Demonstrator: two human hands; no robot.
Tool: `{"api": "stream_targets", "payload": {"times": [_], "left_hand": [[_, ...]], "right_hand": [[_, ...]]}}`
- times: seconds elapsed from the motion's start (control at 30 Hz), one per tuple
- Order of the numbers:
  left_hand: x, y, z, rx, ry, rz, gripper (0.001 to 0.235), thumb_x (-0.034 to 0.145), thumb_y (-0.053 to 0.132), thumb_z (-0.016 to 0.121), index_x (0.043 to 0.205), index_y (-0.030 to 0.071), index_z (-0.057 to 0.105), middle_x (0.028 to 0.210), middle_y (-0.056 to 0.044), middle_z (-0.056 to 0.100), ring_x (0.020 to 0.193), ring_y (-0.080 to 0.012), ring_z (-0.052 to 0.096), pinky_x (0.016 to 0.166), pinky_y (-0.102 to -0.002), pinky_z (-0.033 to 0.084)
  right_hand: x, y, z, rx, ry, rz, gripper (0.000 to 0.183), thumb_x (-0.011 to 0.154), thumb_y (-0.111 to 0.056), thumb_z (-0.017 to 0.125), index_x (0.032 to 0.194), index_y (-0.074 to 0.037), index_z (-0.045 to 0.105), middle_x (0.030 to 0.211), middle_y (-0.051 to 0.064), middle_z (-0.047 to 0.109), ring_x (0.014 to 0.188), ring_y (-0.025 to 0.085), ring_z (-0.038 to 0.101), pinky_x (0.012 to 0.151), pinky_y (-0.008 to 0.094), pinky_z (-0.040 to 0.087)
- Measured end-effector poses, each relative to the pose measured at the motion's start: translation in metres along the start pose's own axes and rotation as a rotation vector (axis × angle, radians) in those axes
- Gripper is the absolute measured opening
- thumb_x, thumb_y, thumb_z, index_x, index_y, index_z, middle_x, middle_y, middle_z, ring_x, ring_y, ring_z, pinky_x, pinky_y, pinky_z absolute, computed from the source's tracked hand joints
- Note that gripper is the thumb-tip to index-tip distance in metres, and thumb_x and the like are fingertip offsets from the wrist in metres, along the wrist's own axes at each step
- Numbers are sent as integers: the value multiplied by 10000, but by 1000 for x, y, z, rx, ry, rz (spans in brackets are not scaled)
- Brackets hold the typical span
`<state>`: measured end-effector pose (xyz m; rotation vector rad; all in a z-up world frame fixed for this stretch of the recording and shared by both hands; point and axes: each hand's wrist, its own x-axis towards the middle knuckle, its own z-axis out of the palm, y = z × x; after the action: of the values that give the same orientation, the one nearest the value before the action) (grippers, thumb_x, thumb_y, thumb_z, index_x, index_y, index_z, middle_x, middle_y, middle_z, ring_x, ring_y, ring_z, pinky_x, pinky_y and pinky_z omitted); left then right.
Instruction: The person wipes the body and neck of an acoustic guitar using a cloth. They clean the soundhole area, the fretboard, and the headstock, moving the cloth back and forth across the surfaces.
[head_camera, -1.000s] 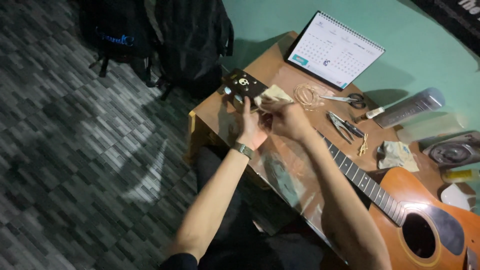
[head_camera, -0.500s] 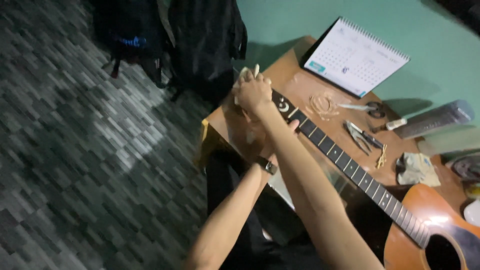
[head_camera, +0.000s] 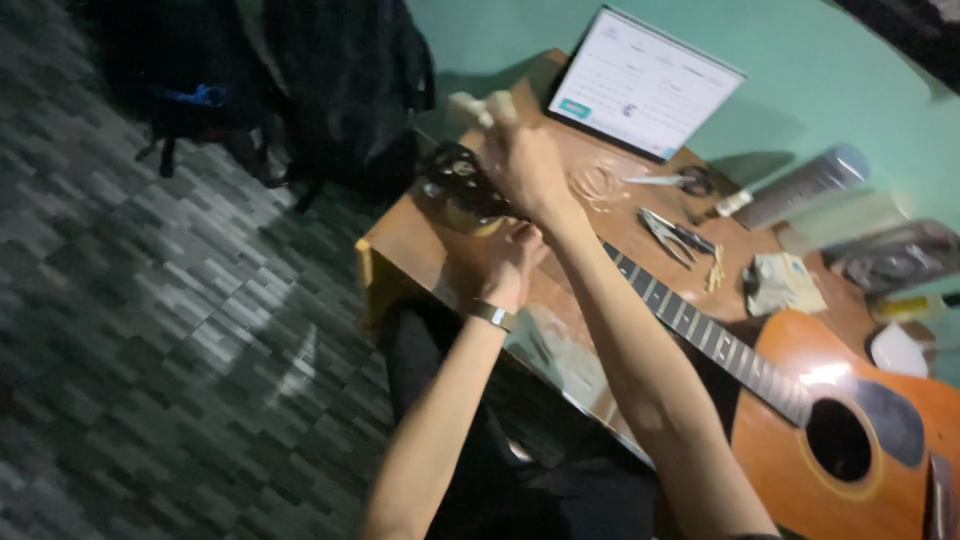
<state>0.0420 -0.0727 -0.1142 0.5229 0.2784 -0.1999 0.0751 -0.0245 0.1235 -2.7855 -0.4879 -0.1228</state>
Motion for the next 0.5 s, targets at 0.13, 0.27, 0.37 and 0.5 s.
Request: {"api": "stream_targets", "payload": {"times": [0.13, 0.27, 0.37, 0.5], "left_hand": [[-85, 82, 59, -126, 56, 48, 107, 911, 241, 690, 868, 144, 704, 725, -13, 609, 652, -166, 619, 620, -286, 452], [-123, 126, 103, -167, 49, -185, 695, 842, 679, 631, 1249, 120, 695, 1194, -125, 740, 1031, -306, 730, 893, -471, 579], [-183, 134, 170, 187, 114, -28, 264, 891, 372, 745, 815, 176, 585, 674, 124, 422, 639, -66, 508, 609, -164, 356], [-83, 88, 35, 1071, 89, 823, 225, 913, 144, 841, 931, 56, 635, 738, -127, 733, 651, -173, 739, 494, -207, 514]], "right_hand": [[-57, 26, -4, -261, 38, 261, 231, 815, -302, 701, 931, -123, 792, 859, 164, 774, 840, 385, 774, 660, 518, 610], [-116, 45, 14, -505, 364, -222, 289, 836, -380, 703, 992, -182, 845, 1280, 130, 728, 1228, 353, 658, 1002, 502, 484], [-165, 78, 42, -457, 420, -26, 602, 901, -307, 638, 1442, -51, 569, 1471, 153, 589, 1292, 381, 594, 940, 443, 563], [-263, 133, -6, -538, 369, 94, 595, 868, -214, 595, 1440, -50, 582, 1458, 129, 608, 1281, 400, 592, 957, 439, 540]]}}
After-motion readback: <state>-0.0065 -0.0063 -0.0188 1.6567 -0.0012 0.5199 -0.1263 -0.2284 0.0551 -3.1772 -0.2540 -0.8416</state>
